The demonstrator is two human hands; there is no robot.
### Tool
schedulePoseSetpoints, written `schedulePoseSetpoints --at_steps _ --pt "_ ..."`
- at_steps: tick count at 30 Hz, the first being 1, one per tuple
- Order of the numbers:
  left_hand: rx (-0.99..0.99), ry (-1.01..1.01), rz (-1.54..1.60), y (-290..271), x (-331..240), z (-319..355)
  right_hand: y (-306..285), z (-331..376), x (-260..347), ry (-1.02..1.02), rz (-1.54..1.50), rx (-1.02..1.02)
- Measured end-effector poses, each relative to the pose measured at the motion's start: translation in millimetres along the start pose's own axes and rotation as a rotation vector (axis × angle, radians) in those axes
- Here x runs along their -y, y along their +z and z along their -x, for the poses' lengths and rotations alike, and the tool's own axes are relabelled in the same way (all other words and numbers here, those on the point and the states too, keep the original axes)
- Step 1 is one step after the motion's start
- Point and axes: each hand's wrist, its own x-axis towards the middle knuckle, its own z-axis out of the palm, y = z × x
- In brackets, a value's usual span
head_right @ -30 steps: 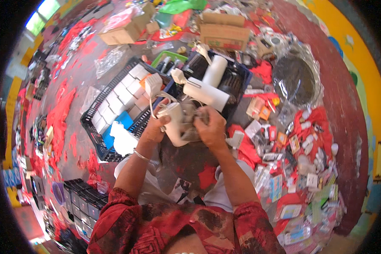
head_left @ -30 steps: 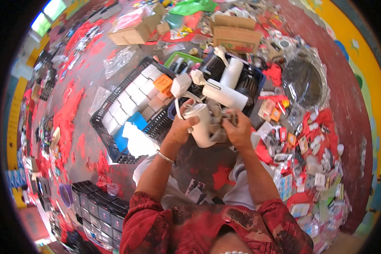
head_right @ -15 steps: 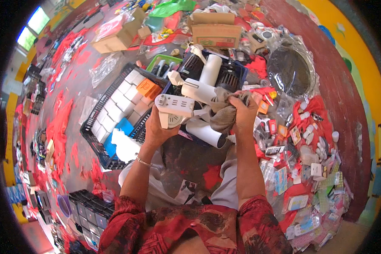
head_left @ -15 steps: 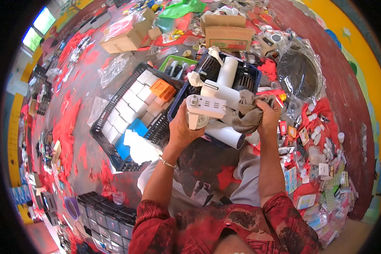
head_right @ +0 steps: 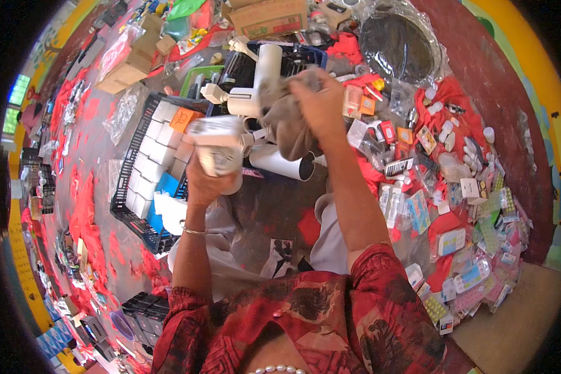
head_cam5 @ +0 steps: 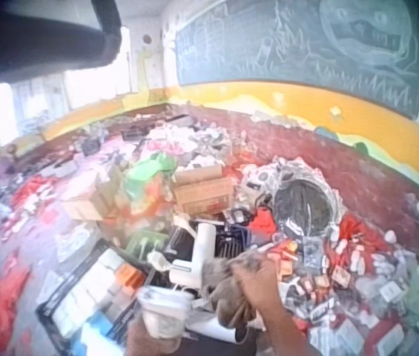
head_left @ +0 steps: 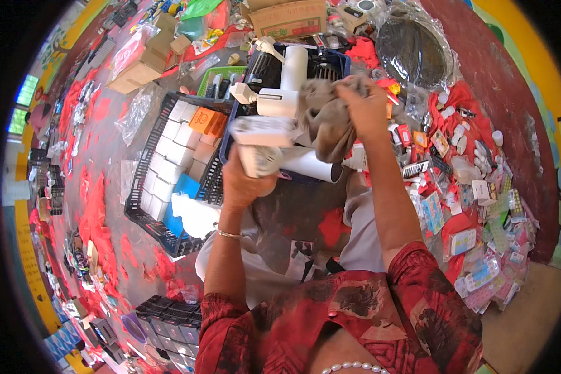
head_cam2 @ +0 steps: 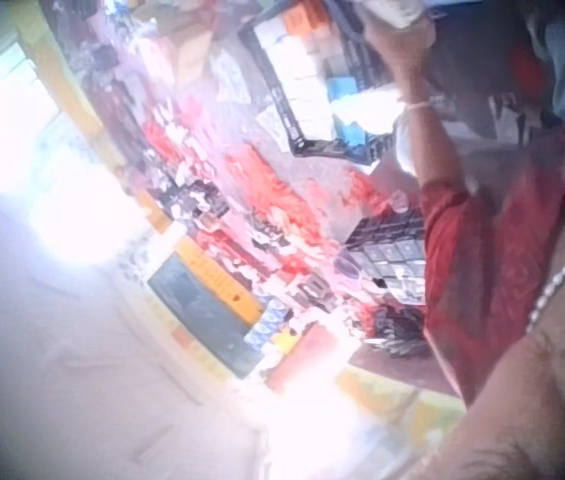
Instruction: The person wipes a white light fixture housing with a cloth, turning the object over to clean different parts by hand.
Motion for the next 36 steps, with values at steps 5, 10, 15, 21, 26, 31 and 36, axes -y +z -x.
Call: schedulePoseSetpoints --at_steps 5,10,15,21,26,31,36 --pt "-0.208 -0.360 0.610 -36.6 30.3 -9.3 -52.5 -26.1 -31.8 0.428 -0.794 -0.339" --pt "-0.178 -0.541 0.940 5.4 35.0 -2.3 -73.7 -20.5 -32.2 0.374 -0.792 -0.406" --pt "-0.223 -0.774 1.153 56.0 48.9 -7.9 -74.2 -9.4 -20.9 0.423 -0.758 -0.448" --pt "-0.258 -0.814 1.149 80.0 47.4 -28.9 -78.2 -4.9 -12.6 0.391 -0.801 -0.467" --pt "-0.285 -0.891 1.182 100.7 56.1 -64.5 -83.4 -5.7 -2.7 0.395 -0.899 -0.484" --pt "-0.236 -1.138 0.932 111.2 78.0 -92.1 -87.1 -5.6 -9.0 0.381 -0.928 -0.480" --pt "0.205 -1.025 0.623 73.4 58.0 -80.0 -91.6 -8.3 -14.1 0.389 -0.905 -0.502"
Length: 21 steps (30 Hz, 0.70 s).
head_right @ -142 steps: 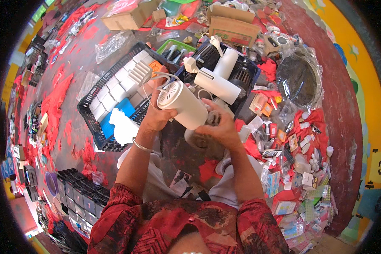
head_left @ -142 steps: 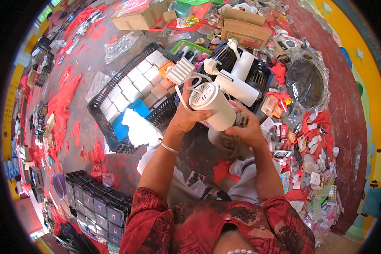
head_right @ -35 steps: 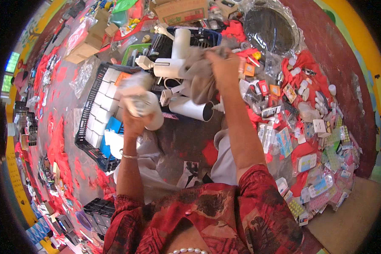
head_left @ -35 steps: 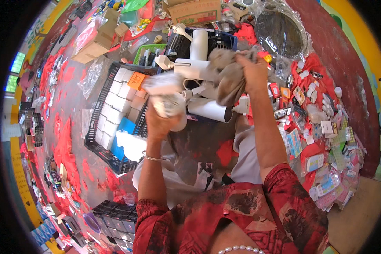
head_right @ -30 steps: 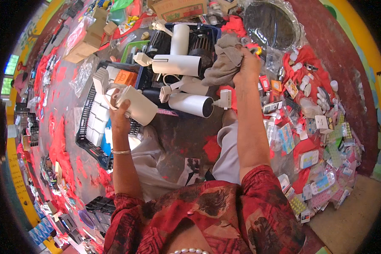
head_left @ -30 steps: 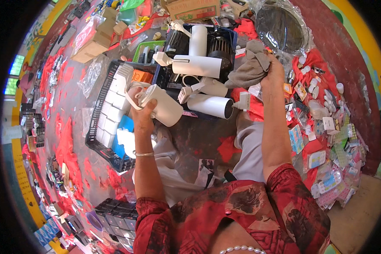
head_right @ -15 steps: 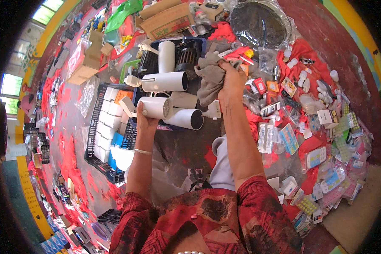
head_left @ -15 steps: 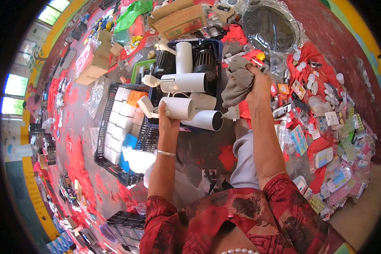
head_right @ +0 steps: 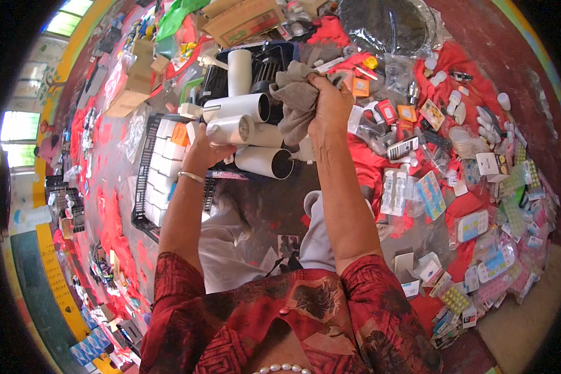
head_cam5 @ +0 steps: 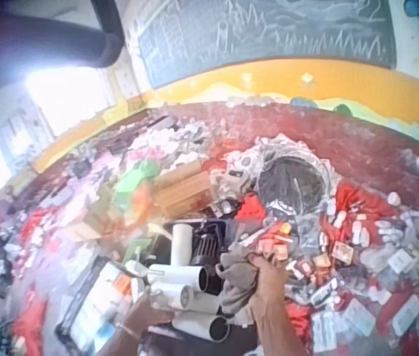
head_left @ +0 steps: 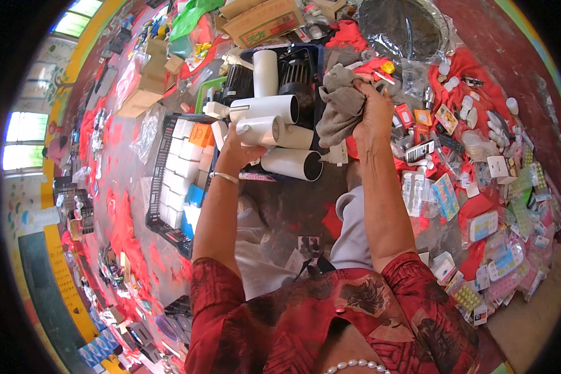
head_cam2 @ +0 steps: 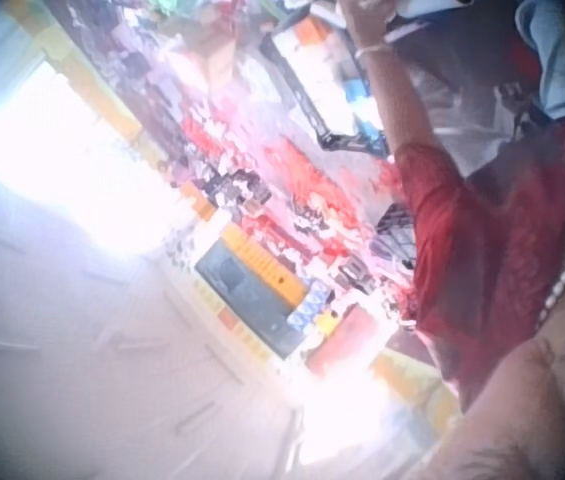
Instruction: The person wipes a white light fixture housing with a cloth, turning the object over to clean different parts by hand.
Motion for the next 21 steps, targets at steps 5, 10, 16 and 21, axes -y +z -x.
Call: schedulePoseSetpoints --at_steps 5,10,16,21 --pt "-0.309 0.089 -0.129 -45.6 11.8 21.1 -1.8 -2.8 -8.8 0.008 -0.050 0.042" --pt "-0.606 1.155 -1.139 -14.8 29.6 27.6 -0.9 0.9 -13.3 -0.006 0.014 0.034" --pt "-0.511 0.955 -1.552 25.4 36.0 17.7 13.3 18.8 -16.0 0.044 0.077 0.060" --pt "-0.534 0.966 -1.364 -20.3 42.3 -10.5 10.9 13.9 -24.4 0.053 0.113 0.067"
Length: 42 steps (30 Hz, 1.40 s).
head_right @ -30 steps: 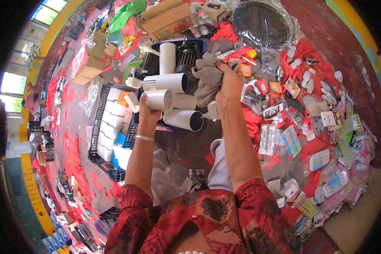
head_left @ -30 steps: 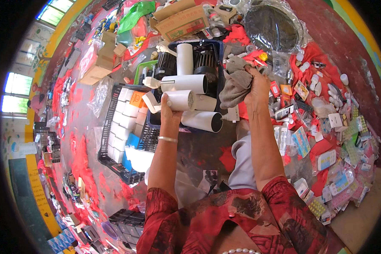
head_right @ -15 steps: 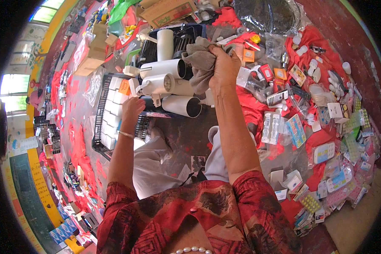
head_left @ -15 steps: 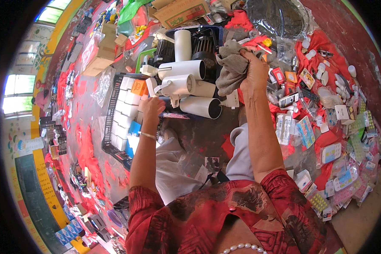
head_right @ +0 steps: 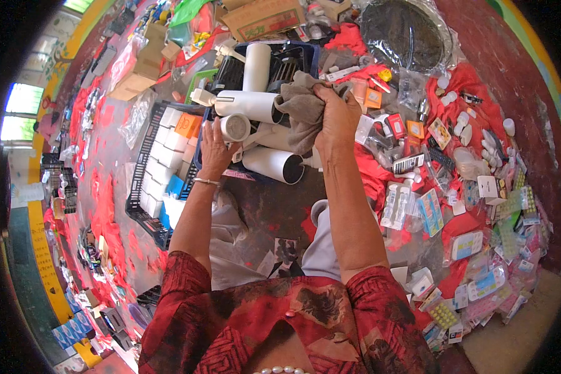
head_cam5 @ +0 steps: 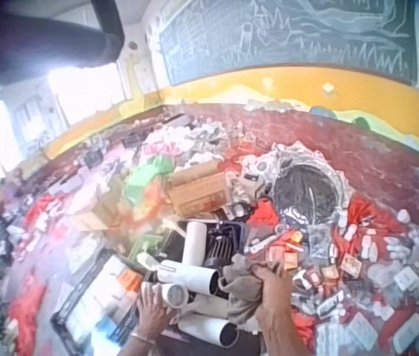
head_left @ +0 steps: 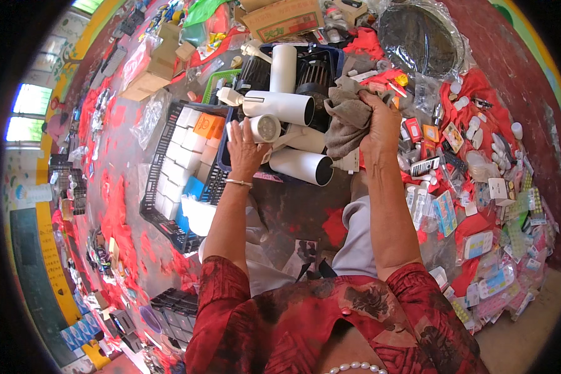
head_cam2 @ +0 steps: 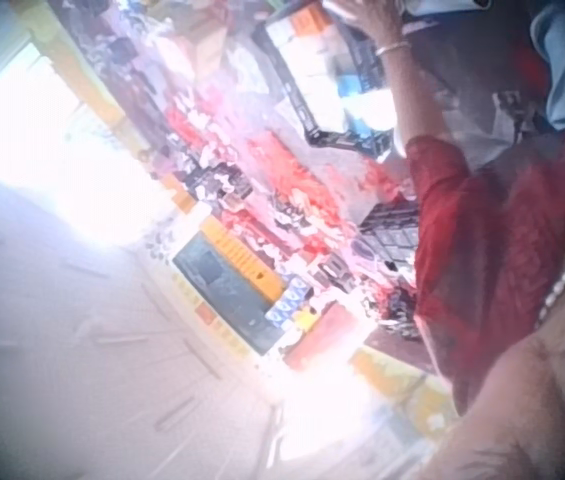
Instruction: The person wipes a white light fixture housing with a cloth, turning the object over to clean different parts by hand.
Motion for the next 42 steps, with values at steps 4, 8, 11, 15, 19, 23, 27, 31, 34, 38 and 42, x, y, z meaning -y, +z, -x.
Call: schedulePoseSetpoints --at_steps 4,8,11,15,19,23,27,31,34,38,42 --pt "-0.022 0.032 0.101 10.7 16.4 8.6 4.6 4.3 -6.2 -0.015 0.057 0.002" --pt "0.255 -0.152 0.043 -4.8 16.0 -0.1 6.0 1.6 -10.0 0.014 0.072 -0.018" --pt "0.280 -0.080 0.154 -9.1 33.9 -3.5 7.3 2.3 -14.4 0.074 0.078 -0.036" --pt "0.048 -0.123 0.258 -25.5 26.5 -2.6 6.2 -3.1 -18.4 0.087 0.092 -0.013" --pt "-0.237 -0.030 0.384 -76.8 -49.3 19.4 3.5 -6.1 -20.3 0.082 0.100 0.052" --pt "0.387 -0.495 1.326 -88.2 -88.3 65.6 16.6 22.4 -31.3 0.068 0.325 0.251" --pt "0.616 -0.807 2.325 -71.0 -86.6 70.0 24.9 81.2 -73.5 0.087 0.607 0.560" --pt "0.216 -0.529 2.599 -53.0 -50.1 79.1 30.1 105.4 -115.6 -0.749 1.147 1.065" --pt "0.169 -0.744 2.164 -78.0 -38.8 74.5 30.7 87.8 -103.5 -0.555 1.408 1.212" --pt "0.499 -0.844 1.982 -74.0 -14.2 75.1 34.1 31.8 -96.0 -0.043 1.273 0.975" --pt "0.708 -0.148 1.091 -47.1 -25.3 86.5 57.4 16.5 -130.9 -0.731 1.568 0.963"
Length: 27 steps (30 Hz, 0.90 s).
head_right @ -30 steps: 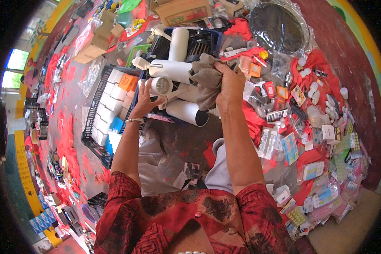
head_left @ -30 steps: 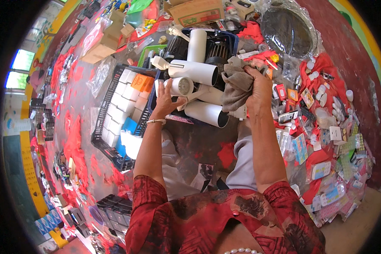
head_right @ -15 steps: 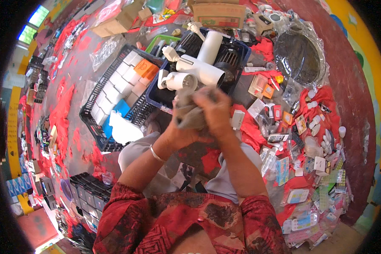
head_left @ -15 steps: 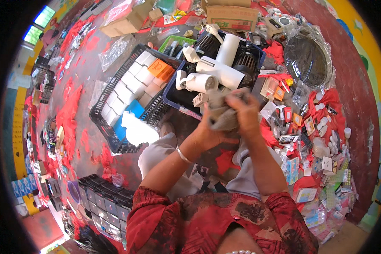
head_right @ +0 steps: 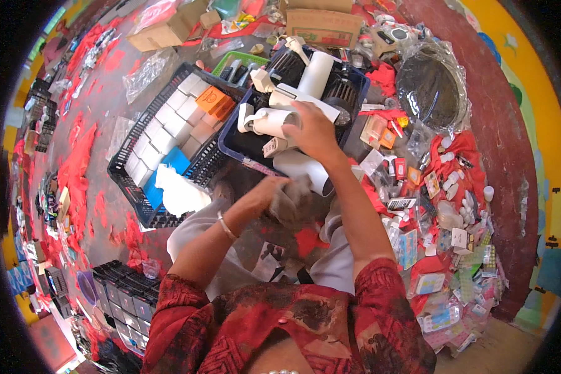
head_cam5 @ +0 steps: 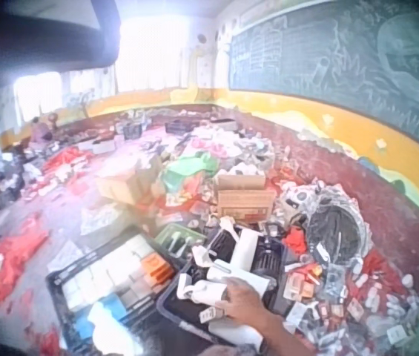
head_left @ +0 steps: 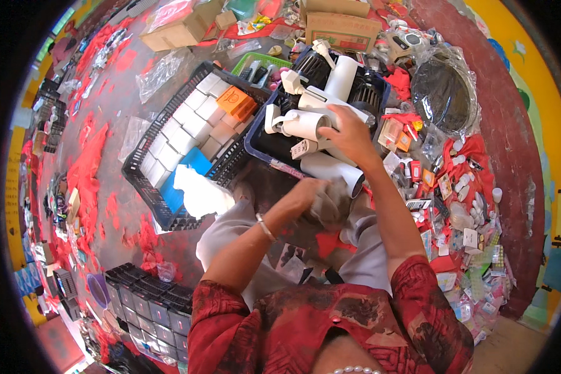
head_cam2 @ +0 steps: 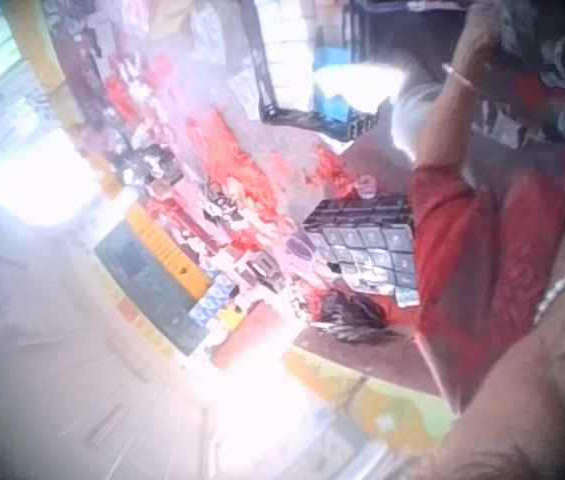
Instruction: The person wipes a white light fixture housing with a cloth, turning the object over to clean different parts by hand.
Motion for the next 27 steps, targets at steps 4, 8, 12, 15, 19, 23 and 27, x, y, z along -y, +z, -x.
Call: schedulePoseSetpoints --at_steps 4,8,12,15,19,23,27 --pt "0.256 0.417 -0.583 26.6 25.4 -4.5 51.3 -15.5 12.7 -0.183 0.479 0.215" --pt "0.335 0.223 -0.573 22.8 9.1 8.2 72.0 -18.8 7.9 -0.185 0.719 0.279" --pt "0.330 0.428 -0.583 22.0 7.2 15.1 74.1 -34.4 5.5 -0.166 0.720 0.330" --pt "0.362 0.458 -0.586 18.7 3.3 17.6 67.3 -49.8 23.4 -0.101 0.746 0.474" --pt "0.407 0.441 -0.691 19.7 0.2 16.0 75.3 -54.9 19.7 -0.033 0.784 0.525" --pt "0.382 0.417 -0.691 22.5 4.9 19.1 75.2 -52.8 18.0 -0.015 0.687 0.511" --pt "0.368 0.331 -0.575 28.2 20.0 16.3 62.7 -53.8 20.0 -0.022 0.634 0.520"
